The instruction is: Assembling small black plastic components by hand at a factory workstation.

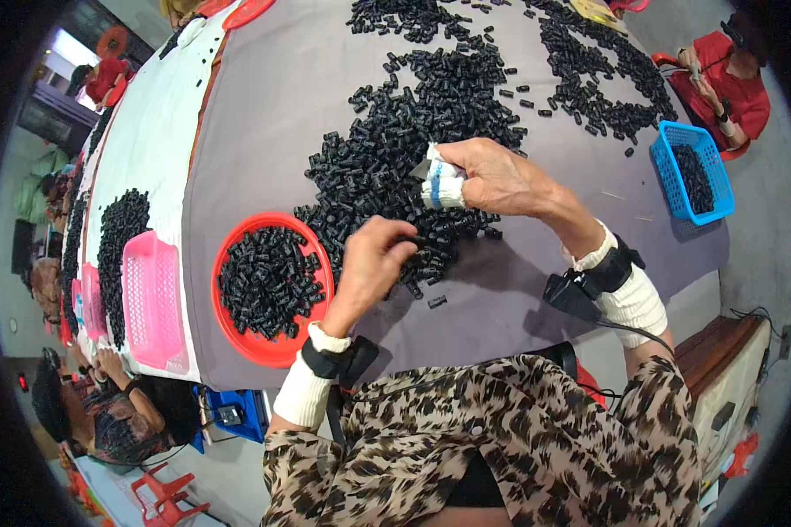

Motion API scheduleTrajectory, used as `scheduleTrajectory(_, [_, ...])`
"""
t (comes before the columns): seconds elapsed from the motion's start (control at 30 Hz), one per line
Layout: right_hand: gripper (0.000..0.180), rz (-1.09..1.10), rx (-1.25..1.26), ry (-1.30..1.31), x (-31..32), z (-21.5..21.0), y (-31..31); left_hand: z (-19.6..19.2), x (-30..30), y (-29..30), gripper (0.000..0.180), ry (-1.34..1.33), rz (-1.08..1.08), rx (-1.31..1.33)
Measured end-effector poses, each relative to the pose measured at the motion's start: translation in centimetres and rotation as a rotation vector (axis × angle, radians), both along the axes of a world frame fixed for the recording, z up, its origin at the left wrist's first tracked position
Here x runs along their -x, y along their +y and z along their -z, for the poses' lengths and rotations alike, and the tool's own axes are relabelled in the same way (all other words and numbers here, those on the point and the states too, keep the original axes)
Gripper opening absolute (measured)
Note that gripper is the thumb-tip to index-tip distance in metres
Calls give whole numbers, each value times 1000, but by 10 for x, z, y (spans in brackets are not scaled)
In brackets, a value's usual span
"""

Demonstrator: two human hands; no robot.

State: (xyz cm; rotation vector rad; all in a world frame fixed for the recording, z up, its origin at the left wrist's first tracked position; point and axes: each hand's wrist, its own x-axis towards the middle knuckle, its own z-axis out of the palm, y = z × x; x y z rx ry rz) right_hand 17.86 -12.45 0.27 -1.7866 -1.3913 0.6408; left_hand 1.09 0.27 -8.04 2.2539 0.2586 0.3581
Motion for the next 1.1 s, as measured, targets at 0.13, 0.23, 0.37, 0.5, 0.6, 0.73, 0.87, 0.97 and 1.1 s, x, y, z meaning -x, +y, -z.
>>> scheduleTrajectory(0.13, [16, 19, -26, -4, 6, -3, 7, -38, 3, 16, 27, -178, -201, 1025])
scheduleTrajectory(0.23, [26, 22, -139, 206, 20, -10, 21, -60, 13, 22, 27, -348, -122, 1168])
scheduleTrajectory(0.37, [22, -2, -193, 302, 47, -31, 28, -75, 19, 19, 24, -505, -7, 1343])
scheduleTrajectory(0.5, [25, 5, -208, 248, 55, -40, 32, -88, 26, 20, 24, -573, 63, 1362])
scheduleTrajectory(0.6, [26, 60, -183, 150, 60, -45, 32, -91, 26, 20, 24, -609, 73, 1355])
scheduleTrajectory(0.73, [26, 58, -318, 129, 67, -53, 33, -90, 24, 19, 23, -565, 80, 1444])
scheduleTrajectory(0.87, [26, -40, -389, 152, 66, -49, 38, -92, 20, 18, 21, -536, 8, 1508])
scheduleTrajectory(0.97, [23, -36, -350, 107, 67, -56, 39, -91, 20, 20, 20, -529, 18, 1521])
scheduleTrajectory(1.1, [21, -31, -327, 110, 63, -57, 38, -94, 19, 20, 18, -527, 38, 1487])
